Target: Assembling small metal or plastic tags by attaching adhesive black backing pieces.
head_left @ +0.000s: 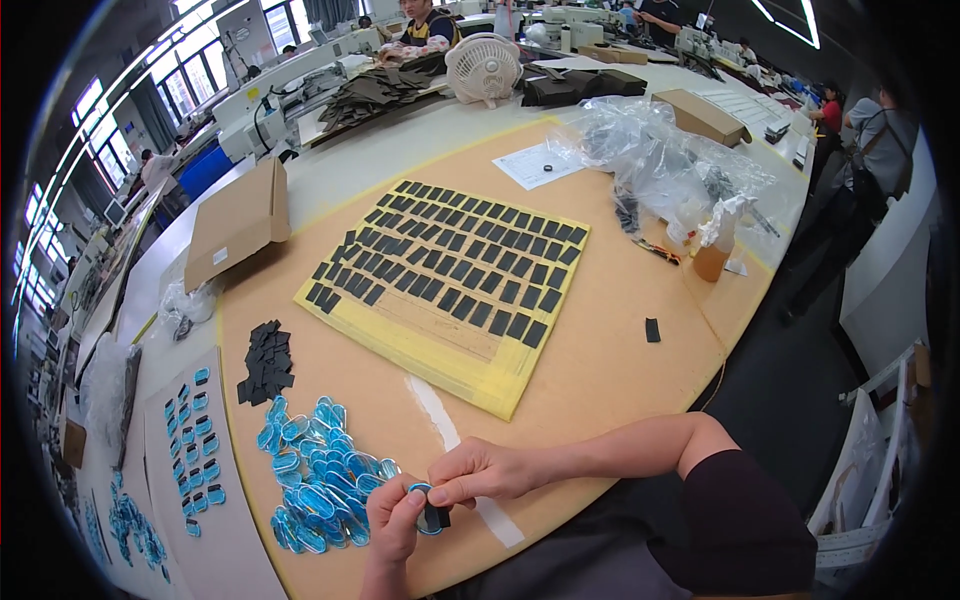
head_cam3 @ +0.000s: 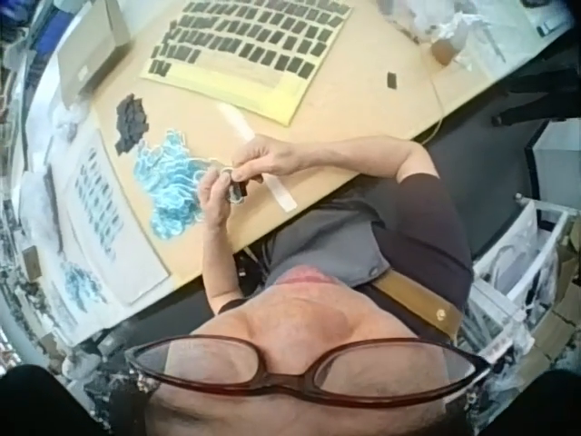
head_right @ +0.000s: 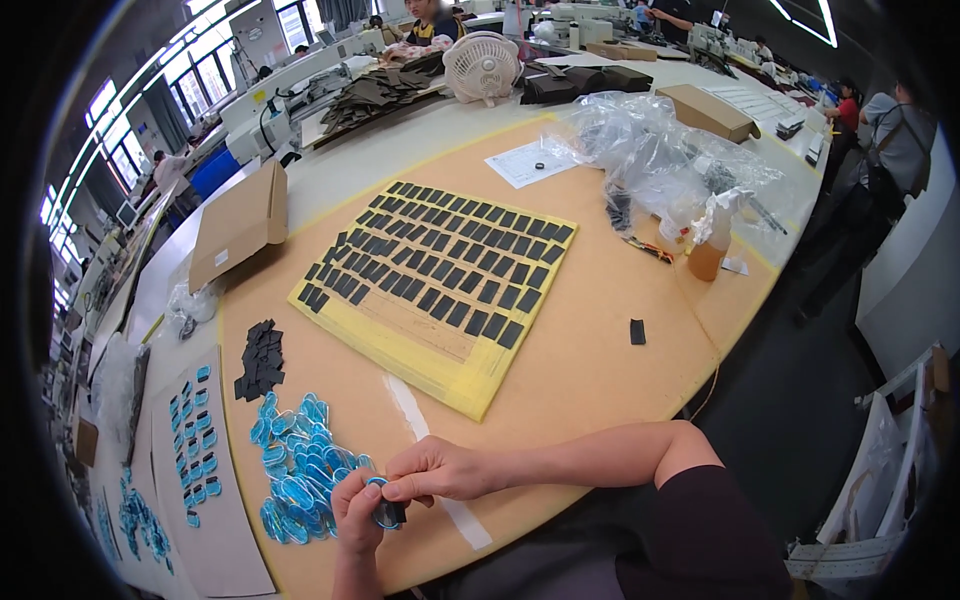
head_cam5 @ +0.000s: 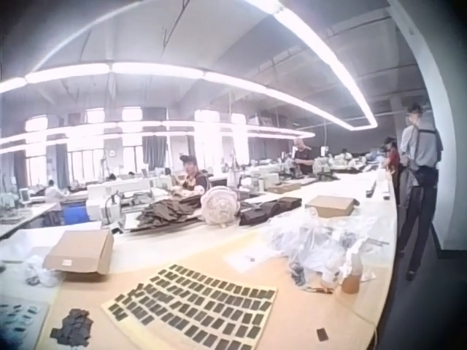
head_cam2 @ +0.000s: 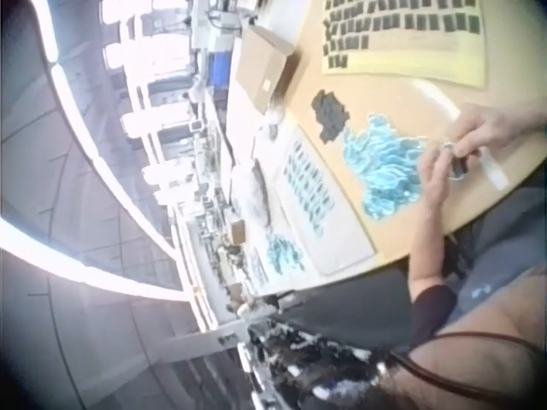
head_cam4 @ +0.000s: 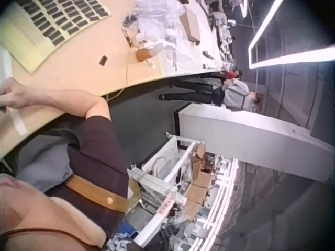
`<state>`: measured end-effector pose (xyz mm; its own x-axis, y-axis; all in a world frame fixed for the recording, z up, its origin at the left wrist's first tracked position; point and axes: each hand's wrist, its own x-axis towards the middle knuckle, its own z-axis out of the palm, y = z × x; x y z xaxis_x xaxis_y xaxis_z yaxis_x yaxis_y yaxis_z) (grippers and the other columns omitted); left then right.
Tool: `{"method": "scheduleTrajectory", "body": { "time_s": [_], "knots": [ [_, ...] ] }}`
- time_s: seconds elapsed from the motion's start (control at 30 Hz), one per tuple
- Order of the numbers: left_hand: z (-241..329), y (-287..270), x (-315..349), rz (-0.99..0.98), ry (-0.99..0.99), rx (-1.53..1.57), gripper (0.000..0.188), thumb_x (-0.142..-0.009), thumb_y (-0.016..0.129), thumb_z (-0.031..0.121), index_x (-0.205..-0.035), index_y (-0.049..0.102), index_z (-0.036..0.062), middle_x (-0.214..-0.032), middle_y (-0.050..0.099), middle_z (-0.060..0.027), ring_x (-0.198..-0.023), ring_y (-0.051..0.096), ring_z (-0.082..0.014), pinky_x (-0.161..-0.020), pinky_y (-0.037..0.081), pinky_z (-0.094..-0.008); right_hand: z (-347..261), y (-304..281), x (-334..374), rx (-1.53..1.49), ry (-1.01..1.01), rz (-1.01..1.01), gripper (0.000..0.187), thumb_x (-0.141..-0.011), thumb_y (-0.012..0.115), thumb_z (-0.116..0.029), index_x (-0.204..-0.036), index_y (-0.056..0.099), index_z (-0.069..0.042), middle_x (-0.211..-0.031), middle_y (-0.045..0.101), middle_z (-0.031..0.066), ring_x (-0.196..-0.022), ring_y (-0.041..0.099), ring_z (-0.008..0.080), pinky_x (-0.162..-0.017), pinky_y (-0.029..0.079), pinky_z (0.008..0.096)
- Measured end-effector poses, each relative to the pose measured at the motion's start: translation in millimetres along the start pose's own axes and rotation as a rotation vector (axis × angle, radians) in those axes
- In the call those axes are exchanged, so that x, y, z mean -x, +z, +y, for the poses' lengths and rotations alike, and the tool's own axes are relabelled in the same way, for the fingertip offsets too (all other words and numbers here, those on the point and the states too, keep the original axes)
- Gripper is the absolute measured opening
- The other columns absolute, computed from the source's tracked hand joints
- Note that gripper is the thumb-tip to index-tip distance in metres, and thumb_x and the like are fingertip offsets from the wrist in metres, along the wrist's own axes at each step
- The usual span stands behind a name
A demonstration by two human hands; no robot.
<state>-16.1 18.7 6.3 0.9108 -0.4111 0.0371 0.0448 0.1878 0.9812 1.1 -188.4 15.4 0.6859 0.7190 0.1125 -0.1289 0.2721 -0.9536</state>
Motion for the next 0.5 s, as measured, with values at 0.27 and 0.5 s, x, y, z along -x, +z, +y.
{"method": "scheduleTrajectory", "body": {
  "time_s": [0.27,0.5],
  "knots": [
    [-1.2,-6.8,1.9,-0.15,-0.06,0.028,0.015,-0.094,0.054,0.011,-0.087,0.061,-0.0004,-0.075,0.062,-0.0009,-0.068,0.053,-0.0058,-0.06,0.042,-0.0211,6.1,-1.3,3.9,0.108,0.041,-0.068,0.029,-0.099,0.054,-0.025,-0.083,0.062,-0.002,-0.072,0.05,-0.0015,-0.064,0.047,0.0071,-0.057,0.038,0.0242],
    [1.9,5.1,3.0,-0.015,0.058,-0.078,0.02,-0.094,0.053,0.012,-0.082,0.062,-0.0016,-0.072,0.066,-0.0046,-0.064,0.055,-0.0064,-0.057,0.042,-0.0214,5.3,1.6,3.2,0.095,0.017,0.014,0.03,-0.098,0.055,-0.026,-0.078,0.059,-0.004,-0.069,0.05,-0.0021,-0.062,0.045,0.0062,-0.056,0.037,0.0233]
  ]
}}
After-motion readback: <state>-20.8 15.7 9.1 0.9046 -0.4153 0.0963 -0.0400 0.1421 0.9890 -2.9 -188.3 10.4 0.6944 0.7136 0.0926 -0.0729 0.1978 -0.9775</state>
